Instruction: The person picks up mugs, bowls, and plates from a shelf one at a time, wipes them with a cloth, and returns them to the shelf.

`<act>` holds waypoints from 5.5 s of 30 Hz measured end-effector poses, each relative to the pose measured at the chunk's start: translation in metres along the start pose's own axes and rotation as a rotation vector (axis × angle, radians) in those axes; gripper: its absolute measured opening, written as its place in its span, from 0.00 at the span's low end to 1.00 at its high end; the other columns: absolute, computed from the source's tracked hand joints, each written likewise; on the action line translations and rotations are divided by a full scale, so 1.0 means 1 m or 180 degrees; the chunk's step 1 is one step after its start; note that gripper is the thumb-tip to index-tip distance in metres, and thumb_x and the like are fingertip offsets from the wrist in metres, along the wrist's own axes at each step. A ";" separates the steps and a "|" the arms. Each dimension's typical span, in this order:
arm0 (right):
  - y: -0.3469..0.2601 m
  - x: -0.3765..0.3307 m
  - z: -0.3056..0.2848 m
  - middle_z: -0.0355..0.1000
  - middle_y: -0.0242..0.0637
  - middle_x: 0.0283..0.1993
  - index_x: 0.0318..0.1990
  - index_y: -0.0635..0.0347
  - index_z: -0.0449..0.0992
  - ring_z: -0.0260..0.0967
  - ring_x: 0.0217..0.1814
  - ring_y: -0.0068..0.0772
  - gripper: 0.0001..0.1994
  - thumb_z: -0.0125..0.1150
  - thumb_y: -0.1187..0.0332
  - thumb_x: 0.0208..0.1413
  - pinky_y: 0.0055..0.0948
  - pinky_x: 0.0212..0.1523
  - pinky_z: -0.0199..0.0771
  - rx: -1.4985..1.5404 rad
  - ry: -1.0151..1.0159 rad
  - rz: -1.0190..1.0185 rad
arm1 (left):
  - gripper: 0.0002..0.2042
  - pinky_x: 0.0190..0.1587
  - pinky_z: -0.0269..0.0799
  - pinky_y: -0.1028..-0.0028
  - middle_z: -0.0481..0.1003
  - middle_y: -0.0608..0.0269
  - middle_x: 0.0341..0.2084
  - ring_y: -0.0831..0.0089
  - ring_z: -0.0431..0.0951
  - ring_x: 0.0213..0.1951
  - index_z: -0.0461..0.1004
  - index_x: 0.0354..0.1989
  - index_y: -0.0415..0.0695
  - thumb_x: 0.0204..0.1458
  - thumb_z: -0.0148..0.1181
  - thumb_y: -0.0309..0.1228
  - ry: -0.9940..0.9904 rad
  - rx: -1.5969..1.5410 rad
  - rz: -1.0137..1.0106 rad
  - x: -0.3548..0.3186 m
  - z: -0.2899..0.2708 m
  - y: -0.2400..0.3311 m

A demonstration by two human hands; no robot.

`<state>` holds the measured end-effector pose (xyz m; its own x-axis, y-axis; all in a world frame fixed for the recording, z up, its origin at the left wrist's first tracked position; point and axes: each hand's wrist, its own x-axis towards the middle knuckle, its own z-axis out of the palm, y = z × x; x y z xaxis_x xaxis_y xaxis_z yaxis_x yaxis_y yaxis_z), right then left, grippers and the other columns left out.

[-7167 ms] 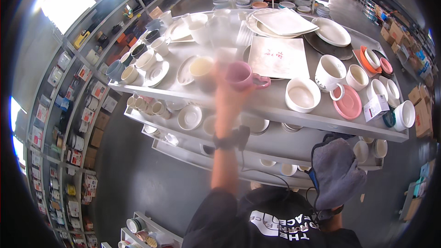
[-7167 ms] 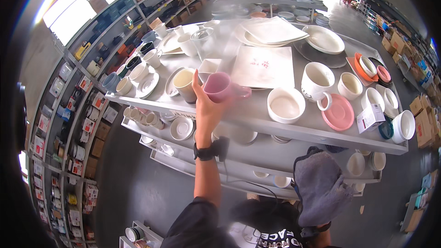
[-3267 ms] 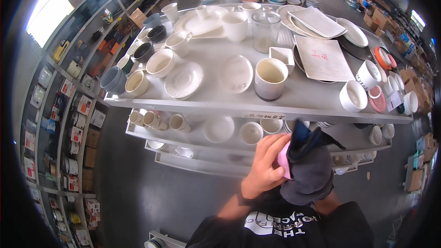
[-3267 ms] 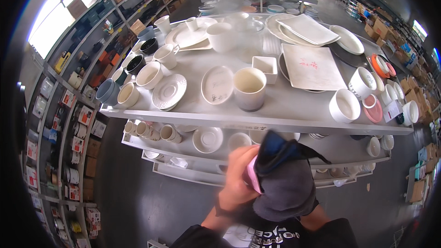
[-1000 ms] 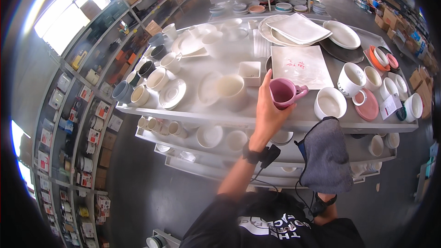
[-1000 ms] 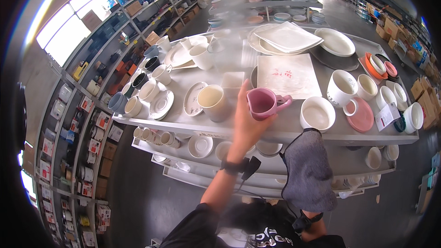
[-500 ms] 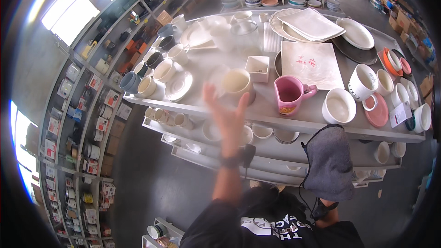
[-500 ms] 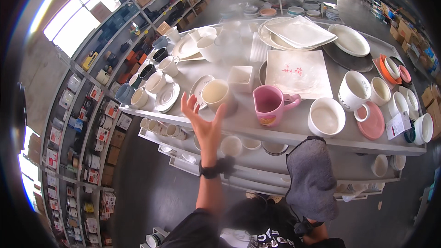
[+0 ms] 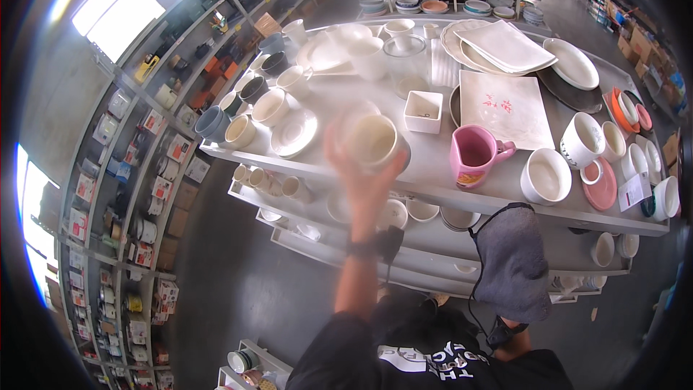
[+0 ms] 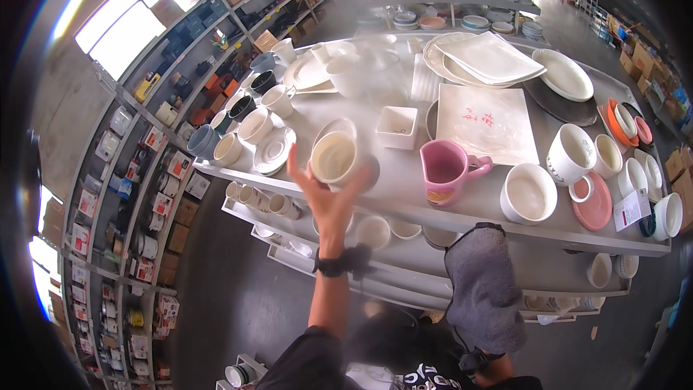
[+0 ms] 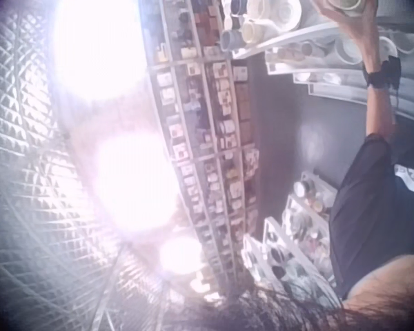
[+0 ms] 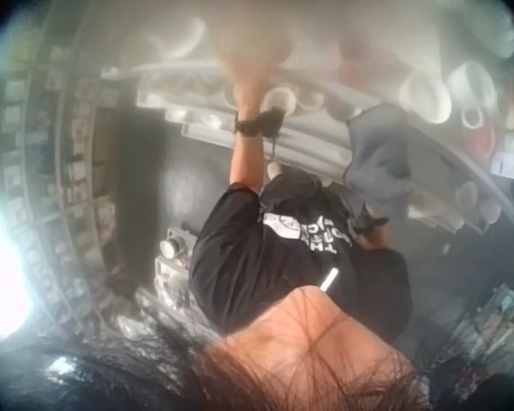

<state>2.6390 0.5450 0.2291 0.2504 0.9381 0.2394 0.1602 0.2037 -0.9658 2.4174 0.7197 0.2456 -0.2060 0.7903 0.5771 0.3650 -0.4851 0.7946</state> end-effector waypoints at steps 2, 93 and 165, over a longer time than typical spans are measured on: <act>-0.005 0.000 0.014 0.68 0.38 0.39 0.45 0.61 0.67 0.66 0.42 0.37 0.22 0.59 0.70 0.38 0.28 0.45 0.64 0.0031 -0.0058 -0.0035 | 0.57 0.51 0.69 0.67 0.63 0.49 0.50 0.65 0.70 0.50 0.30 0.64 0.47 0.31 0.73 0.23 0.0185 0.0322 0.0390 -0.011 -0.019 0.005; 0.015 -0.064 0.137 0.65 0.41 0.51 0.56 0.66 0.58 0.63 0.54 0.35 0.29 0.57 0.65 0.46 0.26 0.58 0.55 0.0096 0.2224 0.0168 | 0.45 0.51 0.68 0.68 0.67 0.52 0.47 0.64 0.71 0.49 0.48 0.64 0.43 0.34 0.70 0.24 -0.1480 -0.1030 0.0019 0.035 0.009 -0.015; 0.063 -0.056 0.388 0.73 0.43 0.37 0.39 0.65 0.72 0.72 0.38 0.39 0.18 0.63 0.65 0.41 0.30 0.37 0.70 -0.2518 -0.0225 0.0600 | 0.36 0.54 0.62 0.61 0.68 0.46 0.49 0.53 0.68 0.52 0.62 0.55 0.37 0.36 0.69 0.39 -0.2332 -0.0549 -0.0628 0.022 -0.290 -0.297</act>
<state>2.2650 0.6141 0.1165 0.2837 0.9577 0.0475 0.7549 -0.1925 -0.6270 2.0415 0.7727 0.0772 0.4219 0.8848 0.1977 0.2253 -0.3136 0.9225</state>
